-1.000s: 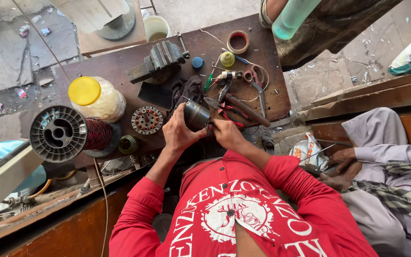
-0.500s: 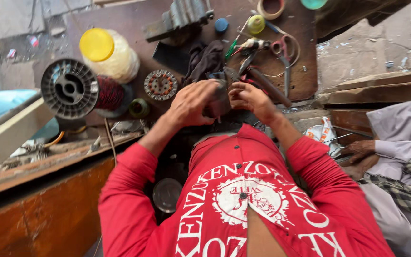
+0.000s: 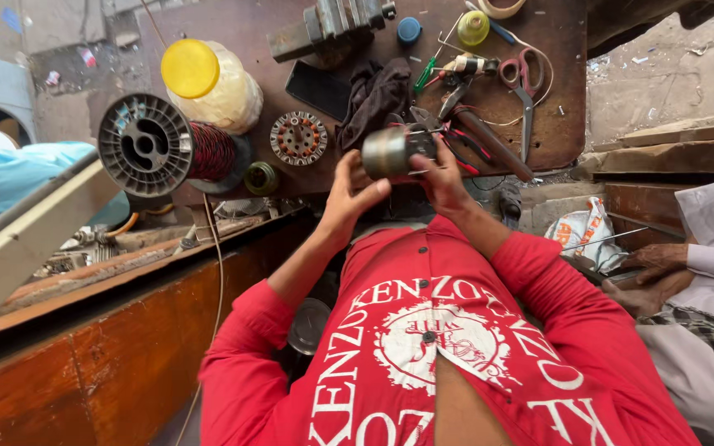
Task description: The person uses pliers to strip and twist wires on a cylindrical electrical motor component. They repeatedly adjust the wires and inspect the connections while holding the motor in their left hand.
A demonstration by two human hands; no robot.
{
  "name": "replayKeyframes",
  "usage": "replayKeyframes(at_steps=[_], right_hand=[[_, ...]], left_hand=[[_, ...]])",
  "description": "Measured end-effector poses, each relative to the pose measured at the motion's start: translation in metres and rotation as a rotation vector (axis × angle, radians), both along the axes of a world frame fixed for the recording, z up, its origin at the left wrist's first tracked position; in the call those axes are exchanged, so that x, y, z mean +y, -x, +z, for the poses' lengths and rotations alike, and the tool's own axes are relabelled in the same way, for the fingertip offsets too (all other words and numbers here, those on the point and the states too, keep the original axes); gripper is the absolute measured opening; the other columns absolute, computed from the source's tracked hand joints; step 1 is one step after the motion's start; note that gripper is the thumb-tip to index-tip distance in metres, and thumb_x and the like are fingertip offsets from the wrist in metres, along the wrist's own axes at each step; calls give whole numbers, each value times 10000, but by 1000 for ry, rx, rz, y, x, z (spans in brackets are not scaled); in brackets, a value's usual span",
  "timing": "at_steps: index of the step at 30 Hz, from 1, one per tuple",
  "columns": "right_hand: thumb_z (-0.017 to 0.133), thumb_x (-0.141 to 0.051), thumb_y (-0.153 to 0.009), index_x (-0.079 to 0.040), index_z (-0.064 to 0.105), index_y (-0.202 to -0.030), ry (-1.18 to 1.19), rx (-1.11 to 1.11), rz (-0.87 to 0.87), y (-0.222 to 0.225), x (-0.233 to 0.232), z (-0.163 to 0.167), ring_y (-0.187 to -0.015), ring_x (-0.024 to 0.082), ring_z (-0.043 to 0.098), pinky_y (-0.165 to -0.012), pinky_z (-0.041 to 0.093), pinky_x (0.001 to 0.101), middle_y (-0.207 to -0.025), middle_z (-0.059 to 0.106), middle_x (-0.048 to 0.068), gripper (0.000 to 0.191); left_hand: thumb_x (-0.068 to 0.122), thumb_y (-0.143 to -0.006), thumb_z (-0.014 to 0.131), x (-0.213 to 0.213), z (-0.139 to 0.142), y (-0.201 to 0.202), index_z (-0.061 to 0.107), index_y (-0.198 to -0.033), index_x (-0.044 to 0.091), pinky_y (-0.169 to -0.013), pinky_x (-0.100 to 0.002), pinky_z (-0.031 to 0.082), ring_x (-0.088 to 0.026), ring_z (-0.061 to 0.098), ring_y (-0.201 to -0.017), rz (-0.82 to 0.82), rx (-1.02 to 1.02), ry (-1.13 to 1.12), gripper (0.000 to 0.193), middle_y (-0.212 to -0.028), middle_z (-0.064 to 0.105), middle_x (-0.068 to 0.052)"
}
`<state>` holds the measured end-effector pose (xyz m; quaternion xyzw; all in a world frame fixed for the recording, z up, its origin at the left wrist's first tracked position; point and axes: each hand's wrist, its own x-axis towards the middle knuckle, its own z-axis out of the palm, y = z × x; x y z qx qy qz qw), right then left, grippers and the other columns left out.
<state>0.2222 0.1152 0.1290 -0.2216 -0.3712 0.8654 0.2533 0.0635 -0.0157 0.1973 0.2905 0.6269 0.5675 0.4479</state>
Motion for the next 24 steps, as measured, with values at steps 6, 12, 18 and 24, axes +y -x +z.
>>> replayKeyframes(at_steps=[6,12,18,24], right_hand=[[824,-158,-832,-63,346,-1558,-691,-86,299,9,22,-13,-1387,217,445,-1142,405,407,-1497,423,90,874],[898,-241,-770,-114,528,-1308,-1609,-1010,167,-29,49,-52,-1254,359,522,-990,462,490,-1357,516,149,665],[834,-196,-710,-45,522,-1260,-1600,-1297,240,-19,51,-87,-1082,387,568,-840,481,517,-1159,528,186,650],[744,-145,-734,-23,514,-1167,-1041,-1141,110,-36,36,-81,-1020,466,570,-849,481,537,-1126,522,249,506]], left_hand=[[304,-675,935,12,-51,8,467,-1379,0,-910,-427,567,-259,663,-1057,235,-114,89,899,-1208,641,-160],[366,-650,977,16,-71,38,530,-1354,-10,-979,-373,551,-248,683,-1105,260,462,154,914,-1212,682,-153],[343,-646,992,54,-55,41,480,-1417,-2,-1010,-372,559,-242,680,-1133,266,587,-38,988,-1255,657,-156],[207,-747,1011,75,17,84,399,-1524,41,-1062,-348,640,-205,690,-1218,-28,349,-361,1003,-1351,600,-111]])
